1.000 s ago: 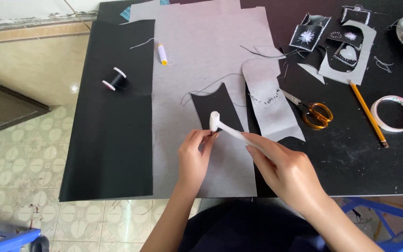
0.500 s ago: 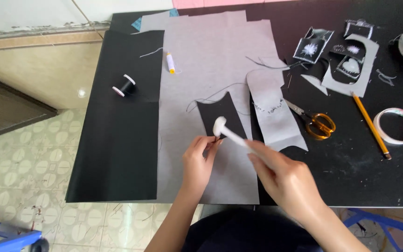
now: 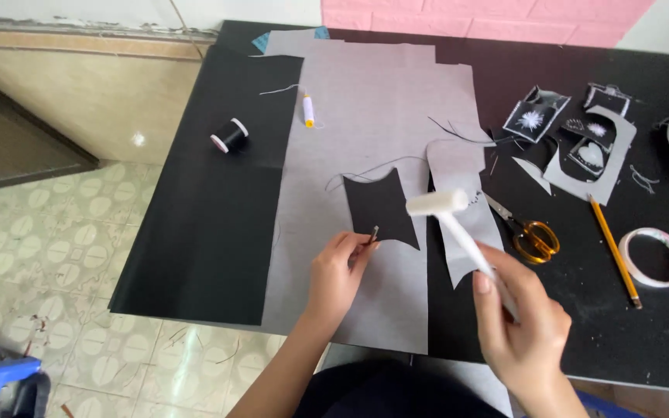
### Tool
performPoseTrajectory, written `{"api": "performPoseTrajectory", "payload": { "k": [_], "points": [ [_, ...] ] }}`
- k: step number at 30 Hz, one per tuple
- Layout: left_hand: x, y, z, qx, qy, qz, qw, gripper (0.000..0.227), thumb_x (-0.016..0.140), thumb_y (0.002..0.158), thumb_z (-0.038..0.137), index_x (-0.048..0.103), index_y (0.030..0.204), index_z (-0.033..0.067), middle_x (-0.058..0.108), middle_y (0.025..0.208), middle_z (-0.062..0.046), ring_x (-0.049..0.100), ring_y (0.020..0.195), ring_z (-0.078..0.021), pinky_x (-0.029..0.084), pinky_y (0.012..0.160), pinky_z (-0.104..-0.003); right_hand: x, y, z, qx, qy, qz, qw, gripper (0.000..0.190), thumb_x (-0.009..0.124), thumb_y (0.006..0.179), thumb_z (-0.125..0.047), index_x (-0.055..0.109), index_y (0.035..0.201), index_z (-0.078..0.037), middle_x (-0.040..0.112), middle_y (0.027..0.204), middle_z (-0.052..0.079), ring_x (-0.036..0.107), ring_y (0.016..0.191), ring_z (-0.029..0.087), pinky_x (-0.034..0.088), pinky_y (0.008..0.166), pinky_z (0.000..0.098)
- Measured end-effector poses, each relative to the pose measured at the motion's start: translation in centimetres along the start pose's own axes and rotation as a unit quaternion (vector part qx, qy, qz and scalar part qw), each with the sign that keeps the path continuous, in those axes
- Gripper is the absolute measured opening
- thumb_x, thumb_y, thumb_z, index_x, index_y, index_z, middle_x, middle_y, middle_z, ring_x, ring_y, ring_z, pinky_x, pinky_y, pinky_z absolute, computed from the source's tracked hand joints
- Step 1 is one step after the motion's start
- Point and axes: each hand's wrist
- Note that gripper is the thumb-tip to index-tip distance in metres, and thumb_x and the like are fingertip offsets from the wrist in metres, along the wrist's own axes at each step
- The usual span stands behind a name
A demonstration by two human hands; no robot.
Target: Punching holes in leather pieces using a hammer and prong punch, then threading a needle for sewing.
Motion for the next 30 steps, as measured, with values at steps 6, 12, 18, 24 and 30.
{"api": "performPoseTrajectory", "payload": {
  "k": [6,12,18,24,30],
  "points": [
    [0.0,0.1,0.0,-0.008,-0.013,-0.01,1.0,0.011,0.073,0.096,0.018,0.071,0.098,0.0073,0.069,0.09,-0.002,0.07,0.071,-0.0144,0.058,0.065,-0.028,1.8,-0.1,0.1,0.131,-0.015,-0.129,0.983,0.029,0.064,0.098,-0.022,0.072,0.125,-0.022,0.06,0.068,-0.005,0.036,0.056,0.009,0.041,0.057,0.0193],
    [0.4,-0.1,-0.7,0.023,-0.024,0.008,0.999,0.01,0.075,0.094,0.013,0.071,0.1,0.006,0.067,0.088,-0.002,0.069,0.069,-0.0141,0.058,0.063,-0.027,2.4,0.1,1.2,0.147,-0.058,-0.196,0.968,0.033,0.065,0.096,-0.027,0.07,0.128,-0.024,0.045,0.054,0.002,0.031,0.049,0.014,0.036,0.047,0.0288],
    [0.0,0.0,-0.3,0.027,-0.037,0.007,0.999,0.009,0.071,0.097,0.013,0.072,0.1,0.0042,0.068,0.088,-0.003,0.07,0.07,-0.0154,0.06,0.066,-0.028,0.4,-0.5,-0.6,0.04,-0.049,-0.008,0.998,0.026,0.059,0.104,-0.011,0.068,0.127,-0.001,0.065,0.079,0.002,0.04,0.052,0.005,0.035,0.052,0.0238],
    [0.1,0.0,-0.3,0.025,-0.008,0.006,1.0,0.012,0.072,0.097,0.018,0.072,0.101,0.0062,0.07,0.091,-0.002,0.07,0.07,-0.0167,0.058,0.065,-0.03,2.0,-0.1,0.1,0.065,-0.042,-0.11,0.991,0.03,0.066,0.098,-0.017,0.072,0.127,-0.016,0.064,0.071,-0.003,0.033,0.056,0.008,0.04,0.054,0.0241],
    [0.5,-0.2,-0.9,0.007,-0.012,0.004,1.0,0.012,0.072,0.097,0.017,0.072,0.101,0.0065,0.069,0.089,0.0,0.068,0.067,-0.0162,0.055,0.061,-0.031,2.6,-1.6,3.3,0.134,-0.126,-0.147,0.972,0.036,0.063,0.096,-0.033,0.066,0.132,-0.027,0.064,0.07,-0.002,0.055,0.052,0.017,0.048,0.057,0.032]
  ]
}}
Point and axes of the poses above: each hand's wrist, its own y-axis towards the middle knuckle, its own x-axis out of the palm, z = x × y
